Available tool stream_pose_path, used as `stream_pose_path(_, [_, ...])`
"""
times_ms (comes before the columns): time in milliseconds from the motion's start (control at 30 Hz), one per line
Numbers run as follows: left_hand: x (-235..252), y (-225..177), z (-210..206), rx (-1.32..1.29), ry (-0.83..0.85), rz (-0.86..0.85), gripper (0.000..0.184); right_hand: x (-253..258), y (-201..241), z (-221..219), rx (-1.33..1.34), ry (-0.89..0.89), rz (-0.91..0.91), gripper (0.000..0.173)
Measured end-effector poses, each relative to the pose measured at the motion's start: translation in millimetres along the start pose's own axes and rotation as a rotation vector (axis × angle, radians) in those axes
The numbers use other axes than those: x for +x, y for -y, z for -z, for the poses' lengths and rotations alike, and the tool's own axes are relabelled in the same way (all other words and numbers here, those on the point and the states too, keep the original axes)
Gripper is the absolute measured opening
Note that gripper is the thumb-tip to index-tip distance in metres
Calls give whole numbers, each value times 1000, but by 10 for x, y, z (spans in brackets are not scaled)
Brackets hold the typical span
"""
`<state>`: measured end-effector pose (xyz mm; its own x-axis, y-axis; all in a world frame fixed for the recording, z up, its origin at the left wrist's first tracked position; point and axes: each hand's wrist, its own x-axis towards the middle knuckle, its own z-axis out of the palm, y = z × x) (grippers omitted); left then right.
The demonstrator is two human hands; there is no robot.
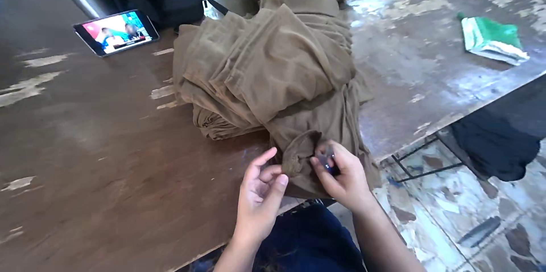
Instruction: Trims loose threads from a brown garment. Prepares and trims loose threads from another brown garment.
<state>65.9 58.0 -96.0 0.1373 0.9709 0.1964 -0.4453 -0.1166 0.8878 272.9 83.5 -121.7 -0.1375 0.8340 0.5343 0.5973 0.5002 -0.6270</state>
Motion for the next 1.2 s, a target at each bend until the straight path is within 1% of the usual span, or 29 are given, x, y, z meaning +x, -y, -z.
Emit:
stream_pose_path(67, [-20, 38, -12, -14, 7, -61, 49, -63, 82, 29, 111, -4, 6, 20])
stream_pose_path(133, [-13, 73, -44, 43, -42, -112, 47, -110, 172, 52, 196, 26, -4, 26])
stream_pose_path(200, [-5, 96, -85, 83, -106, -149, 35, -171, 242, 42, 213, 62, -7, 34])
stream_pose_path(300, [-2, 121, -100, 89, -158, -170, 14, -242, 300, 14, 107, 87, -10, 39])
stream_pose_path(367, [-21, 117, -87, 65, -165, -146, 11, -278, 311, -2, 29, 85, -6, 40])
stream_pose_path(467, [-62, 34, -82, 29, -154, -58, 8, -299, 343, -10, -59, 80, 10, 41])
stream_pose_path(533, [-87, -24, -79, 23, -131, -41, 7, -304, 383, -13, -110, 74, 24, 42])
stream_pose_path(733, [-132, -52, -131, 165, -95, -142, 15, -282, 570, -46, -248, 44, -5, 43])
stream_pose_path(833, [-137, -35, -145, 202, -91, -165, 15, -258, 635, -81, -279, 44, -25, 44])
stream_pose_path(967, [-135, -22, -127, 217, -120, -142, 11, -248, 635, -80, -212, 73, -73, 47])
stream_pose_path(1100, [-128, -5, -97, 104, -162, -68, 9, -193, 553, 59, -54, 37, -106, 46])
stream_pose_path(1200, [-112, 4, -79, -17, -162, -6, 27, -95, 509, 161, -17, -52, -76, 46])
